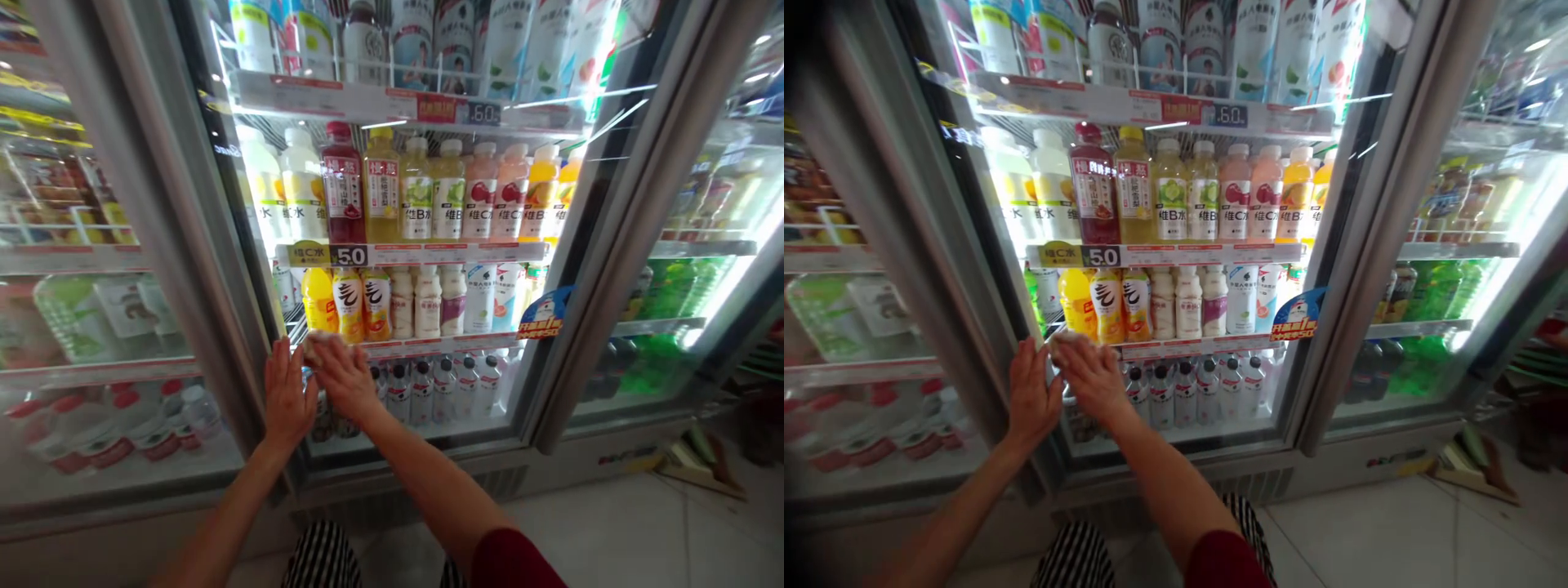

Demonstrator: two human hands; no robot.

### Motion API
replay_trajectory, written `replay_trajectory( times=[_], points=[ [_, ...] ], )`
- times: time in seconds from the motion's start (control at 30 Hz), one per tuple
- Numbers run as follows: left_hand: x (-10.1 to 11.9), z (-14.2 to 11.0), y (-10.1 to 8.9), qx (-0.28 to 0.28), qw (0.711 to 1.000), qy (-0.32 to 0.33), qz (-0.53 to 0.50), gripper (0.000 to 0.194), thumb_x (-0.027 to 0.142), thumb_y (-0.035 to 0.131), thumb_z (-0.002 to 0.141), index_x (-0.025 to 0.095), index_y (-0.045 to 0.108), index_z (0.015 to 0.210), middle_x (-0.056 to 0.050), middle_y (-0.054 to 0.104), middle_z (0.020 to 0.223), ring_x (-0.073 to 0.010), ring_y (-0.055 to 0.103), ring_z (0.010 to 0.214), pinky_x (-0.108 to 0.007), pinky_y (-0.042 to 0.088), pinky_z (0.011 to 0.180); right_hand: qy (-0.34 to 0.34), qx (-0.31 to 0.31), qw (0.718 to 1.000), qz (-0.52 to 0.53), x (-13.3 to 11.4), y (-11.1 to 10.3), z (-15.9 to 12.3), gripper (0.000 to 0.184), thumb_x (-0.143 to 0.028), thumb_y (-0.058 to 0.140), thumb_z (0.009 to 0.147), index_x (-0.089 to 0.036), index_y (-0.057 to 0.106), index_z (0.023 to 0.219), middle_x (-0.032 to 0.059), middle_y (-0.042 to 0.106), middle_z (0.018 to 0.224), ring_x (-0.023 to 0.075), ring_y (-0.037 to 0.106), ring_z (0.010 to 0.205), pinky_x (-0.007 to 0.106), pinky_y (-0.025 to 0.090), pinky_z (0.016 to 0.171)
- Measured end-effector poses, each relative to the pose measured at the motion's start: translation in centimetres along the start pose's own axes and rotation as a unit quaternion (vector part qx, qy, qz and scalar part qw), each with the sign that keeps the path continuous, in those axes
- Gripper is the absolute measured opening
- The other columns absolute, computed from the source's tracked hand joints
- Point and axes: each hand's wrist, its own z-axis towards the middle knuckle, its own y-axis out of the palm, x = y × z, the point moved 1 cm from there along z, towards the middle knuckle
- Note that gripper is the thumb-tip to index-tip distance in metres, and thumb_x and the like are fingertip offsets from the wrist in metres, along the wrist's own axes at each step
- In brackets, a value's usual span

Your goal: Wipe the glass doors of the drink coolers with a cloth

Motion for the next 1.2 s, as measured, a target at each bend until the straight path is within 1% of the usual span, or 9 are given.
replay_trajectory(
  times=[0.13, 0.3, 0.4, 0.53, 0.63, 0.83, 1.03, 1.1, 1.2],
  points=[
    [-0.8, -0.2, -0.4, 0.001, 1.000, 0.002, -0.021, 0.063, 0.025, 0.042, 0.086, 0.020, 0.014, 0.142, -0.011, 0.014, 0.149, -0.0245, 0.014, 0.137, -0.044, 0.020, 0.111, -0.097, -0.024, 0.995, 0.001, -0.5, -0.4, -0.6, 0.042, -0.024, 0.042, 0.088, -0.033, 0.042, 0.129, -0.0068, 0.032, 0.145, 0.0140, 0.013, 0.138, 0.041, 0.006, 0.114],
    [-0.7, -0.4, -0.2, 0.012, 1.000, -0.003, -0.021, 0.063, 0.025, 0.044, 0.085, 0.020, 0.016, 0.141, -0.010, 0.015, 0.149, -0.0240, 0.014, 0.137, -0.044, 0.020, 0.111, 0.179, 0.117, 0.971, -0.104, 10.9, -5.6, -4.6, 0.051, -0.020, 0.044, 0.087, -0.032, 0.035, 0.135, 0.0052, 0.026, 0.147, 0.0223, 0.019, 0.137, 0.050, 0.013, 0.109],
    [0.2, -0.3, 0.6, 0.015, 1.000, -0.011, -0.012, 0.063, 0.026, 0.045, 0.085, 0.021, 0.017, 0.141, -0.010, 0.014, 0.149, -0.0246, 0.012, 0.138, -0.046, 0.017, 0.111, 0.316, 0.183, 0.921, -0.135, 12.8, -6.7, -5.3, 0.052, -0.021, 0.040, 0.088, -0.023, 0.028, 0.139, 0.0136, 0.018, 0.149, 0.0269, 0.018, 0.137, 0.054, 0.022, 0.105],
    [2.1, 0.4, 1.9, -0.004, 1.000, 0.029, -0.001, 0.066, 0.026, 0.047, 0.085, 0.023, 0.014, 0.142, -0.010, 0.016, 0.149, -0.0243, 0.013, 0.137, -0.047, 0.014, 0.111, 0.178, 0.096, 0.976, -0.083, 9.6, -5.5, -5.1, 0.049, -0.021, 0.044, 0.086, -0.031, 0.038, 0.134, 0.0056, 0.021, 0.149, 0.0258, 0.018, 0.137, 0.048, 0.024, 0.106],
    [3.1, 0.6, 2.6, -0.005, 0.999, 0.051, 0.001, 0.068, 0.025, 0.048, 0.084, 0.024, 0.011, 0.142, -0.009, 0.015, 0.149, -0.0250, 0.013, 0.137, -0.048, 0.014, 0.111, 0.114, 0.042, 0.990, -0.077, 10.8, -6.0, -7.1, 0.048, -0.023, 0.047, 0.085, -0.038, 0.041, 0.130, 0.0013, 0.026, 0.147, 0.0232, 0.023, 0.136, 0.047, 0.022, 0.108],
    [3.5, 0.2, 3.6, 0.005, 0.999, 0.052, 0.008, 0.071, 0.025, 0.050, 0.083, 0.024, 0.011, 0.142, -0.009, 0.011, 0.150, -0.0262, 0.010, 0.138, -0.049, 0.012, 0.111, 0.375, 0.168, 0.902, -0.130, 15.9, -7.9, -10.0, 0.054, -0.022, 0.035, 0.089, -0.018, 0.023, 0.141, 0.0173, 0.012, 0.149, 0.0299, 0.016, 0.137, 0.056, 0.028, 0.101],
    [3.8, 0.0, 3.8, 0.005, 0.999, 0.045, 0.009, 0.069, 0.026, 0.050, 0.083, 0.023, 0.013, 0.142, -0.010, 0.012, 0.149, -0.0273, 0.009, 0.138, -0.052, 0.012, 0.110, 0.064, 0.022, 0.996, -0.055, 6.7, -3.8, -6.1, 0.052, -0.020, 0.047, 0.084, -0.038, 0.037, 0.132, -0.0023, 0.030, 0.146, 0.0212, 0.015, 0.138, 0.043, 0.014, 0.111],
    [3.4, 0.3, 3.5, 0.011, 0.998, 0.057, 0.017, 0.068, 0.026, 0.050, 0.083, 0.024, 0.015, 0.142, -0.011, 0.016, 0.149, -0.0267, 0.013, 0.137, -0.051, 0.013, 0.110, 0.030, 0.014, 0.998, -0.058, 7.8, -4.4, -5.9, 0.052, -0.022, 0.049, 0.084, -0.040, 0.038, 0.131, -0.0031, 0.037, 0.142, 0.0194, 0.019, 0.137, 0.043, 0.011, 0.112],
    [2.5, 1.6, 3.0, 0.034, 0.997, 0.068, 0.029, 0.069, 0.025, 0.051, 0.082, 0.023, 0.016, 0.141, -0.011, 0.019, 0.148, -0.0258, 0.016, 0.137, -0.050, 0.012, 0.111, 0.159, 0.101, 0.977, -0.100, 14.6, -7.2, -5.9, 0.051, -0.022, 0.043, 0.086, -0.032, 0.035, 0.135, 0.0052, 0.027, 0.147, 0.0244, 0.023, 0.136, 0.049, 0.017, 0.109]
  ],
)
